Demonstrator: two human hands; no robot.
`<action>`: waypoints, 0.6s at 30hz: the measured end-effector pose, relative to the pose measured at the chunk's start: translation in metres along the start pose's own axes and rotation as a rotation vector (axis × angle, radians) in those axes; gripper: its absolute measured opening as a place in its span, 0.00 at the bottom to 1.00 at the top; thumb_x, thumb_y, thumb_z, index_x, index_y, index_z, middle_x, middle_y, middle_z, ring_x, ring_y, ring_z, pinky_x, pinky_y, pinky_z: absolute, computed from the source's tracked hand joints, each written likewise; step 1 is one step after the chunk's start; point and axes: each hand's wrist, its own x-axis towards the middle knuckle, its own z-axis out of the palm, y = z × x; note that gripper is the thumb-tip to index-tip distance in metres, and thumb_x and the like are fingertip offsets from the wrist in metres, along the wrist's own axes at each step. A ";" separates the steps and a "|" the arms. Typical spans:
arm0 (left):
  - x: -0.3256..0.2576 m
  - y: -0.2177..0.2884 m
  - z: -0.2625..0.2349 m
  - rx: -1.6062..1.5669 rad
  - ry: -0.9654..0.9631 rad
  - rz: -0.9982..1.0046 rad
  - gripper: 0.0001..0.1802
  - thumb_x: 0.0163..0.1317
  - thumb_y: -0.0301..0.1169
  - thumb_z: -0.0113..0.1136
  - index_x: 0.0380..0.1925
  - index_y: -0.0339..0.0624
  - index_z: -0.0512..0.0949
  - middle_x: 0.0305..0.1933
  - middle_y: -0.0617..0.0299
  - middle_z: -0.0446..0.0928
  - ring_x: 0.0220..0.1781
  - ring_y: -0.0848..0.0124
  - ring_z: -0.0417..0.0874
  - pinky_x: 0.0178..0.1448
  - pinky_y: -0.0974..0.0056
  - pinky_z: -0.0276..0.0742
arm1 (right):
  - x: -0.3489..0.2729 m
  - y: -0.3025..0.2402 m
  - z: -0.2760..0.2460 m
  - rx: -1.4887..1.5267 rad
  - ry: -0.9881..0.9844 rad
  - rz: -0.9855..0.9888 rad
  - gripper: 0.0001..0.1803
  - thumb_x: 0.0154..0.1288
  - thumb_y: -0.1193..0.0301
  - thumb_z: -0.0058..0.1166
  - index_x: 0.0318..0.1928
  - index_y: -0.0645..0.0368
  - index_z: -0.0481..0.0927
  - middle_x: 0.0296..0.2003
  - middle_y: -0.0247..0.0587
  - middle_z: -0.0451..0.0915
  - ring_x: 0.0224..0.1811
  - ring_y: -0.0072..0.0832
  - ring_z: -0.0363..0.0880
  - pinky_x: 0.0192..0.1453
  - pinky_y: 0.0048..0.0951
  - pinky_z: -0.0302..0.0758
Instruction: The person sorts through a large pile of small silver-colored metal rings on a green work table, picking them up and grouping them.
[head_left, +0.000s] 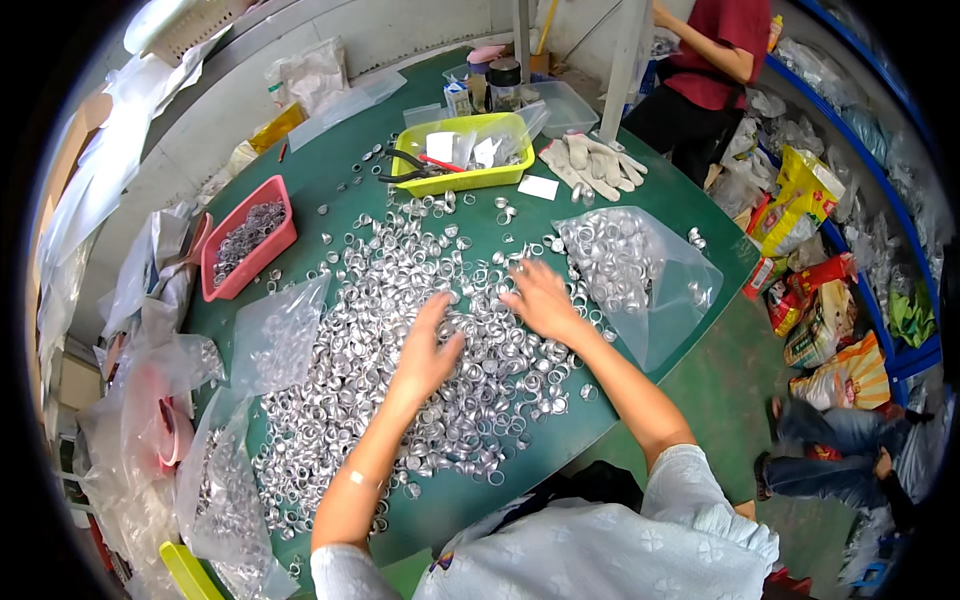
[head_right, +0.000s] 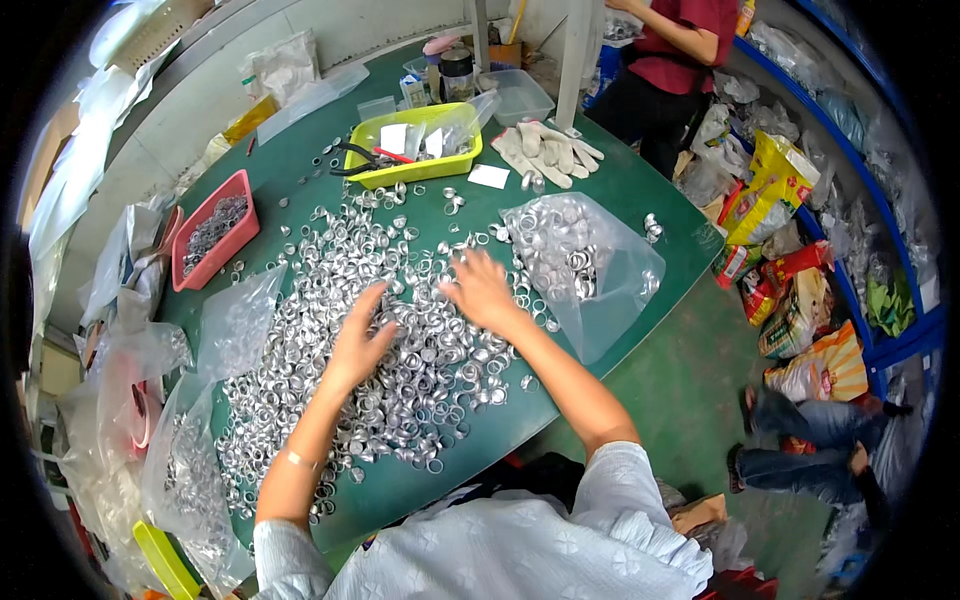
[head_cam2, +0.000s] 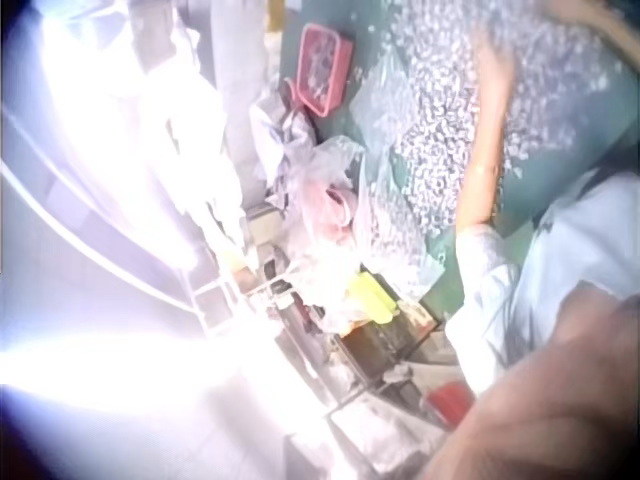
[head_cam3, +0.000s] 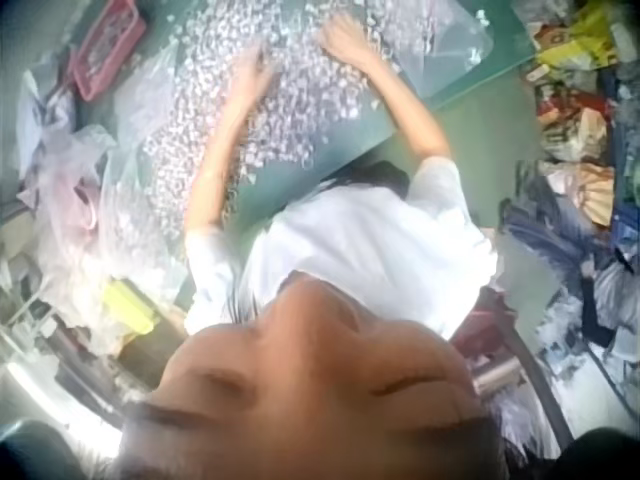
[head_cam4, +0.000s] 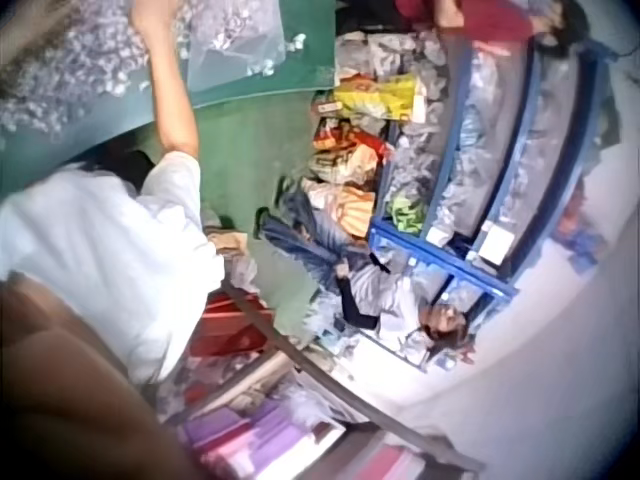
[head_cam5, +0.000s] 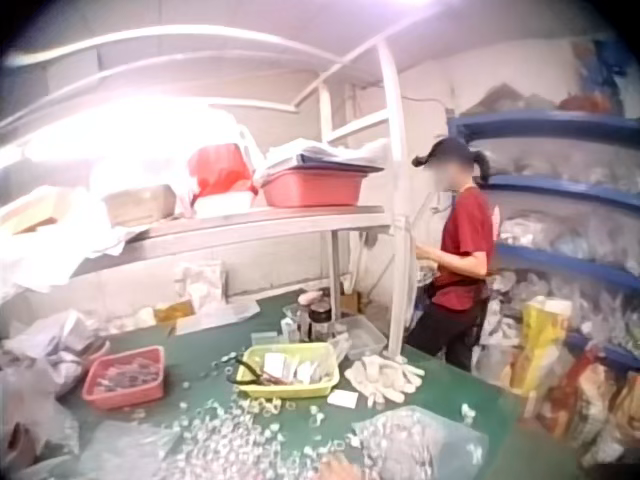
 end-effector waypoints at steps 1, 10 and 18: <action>0.020 -0.002 0.015 0.132 -0.018 0.107 0.31 0.55 0.29 0.58 0.60 0.40 0.62 0.66 0.48 0.59 0.68 0.53 0.59 0.70 0.57 0.54 | -0.006 -0.001 0.012 0.027 -0.064 -0.036 0.32 0.61 0.54 0.50 0.58 0.63 0.65 0.64 0.58 0.55 0.66 0.55 0.52 0.66 0.49 0.54; 0.101 -0.022 0.075 0.458 -0.260 0.226 0.22 0.62 0.43 0.50 0.53 0.47 0.71 0.64 0.49 0.61 0.66 0.48 0.58 0.67 0.50 0.54 | -0.018 -0.016 -0.045 0.281 0.229 -0.172 0.05 0.56 0.75 0.53 0.31 0.65 0.78 0.37 0.46 0.77 0.40 0.43 0.73 0.47 0.37 0.69; 0.077 -0.019 0.059 0.288 -0.284 0.352 0.16 0.56 0.33 0.56 0.47 0.50 0.75 0.60 0.51 0.63 0.60 0.52 0.65 0.63 0.52 0.60 | -0.003 0.031 -0.063 -0.565 0.279 -0.108 0.20 0.51 0.79 0.50 0.48 0.60 0.73 0.56 0.43 0.66 0.63 0.39 0.60 0.57 0.41 0.61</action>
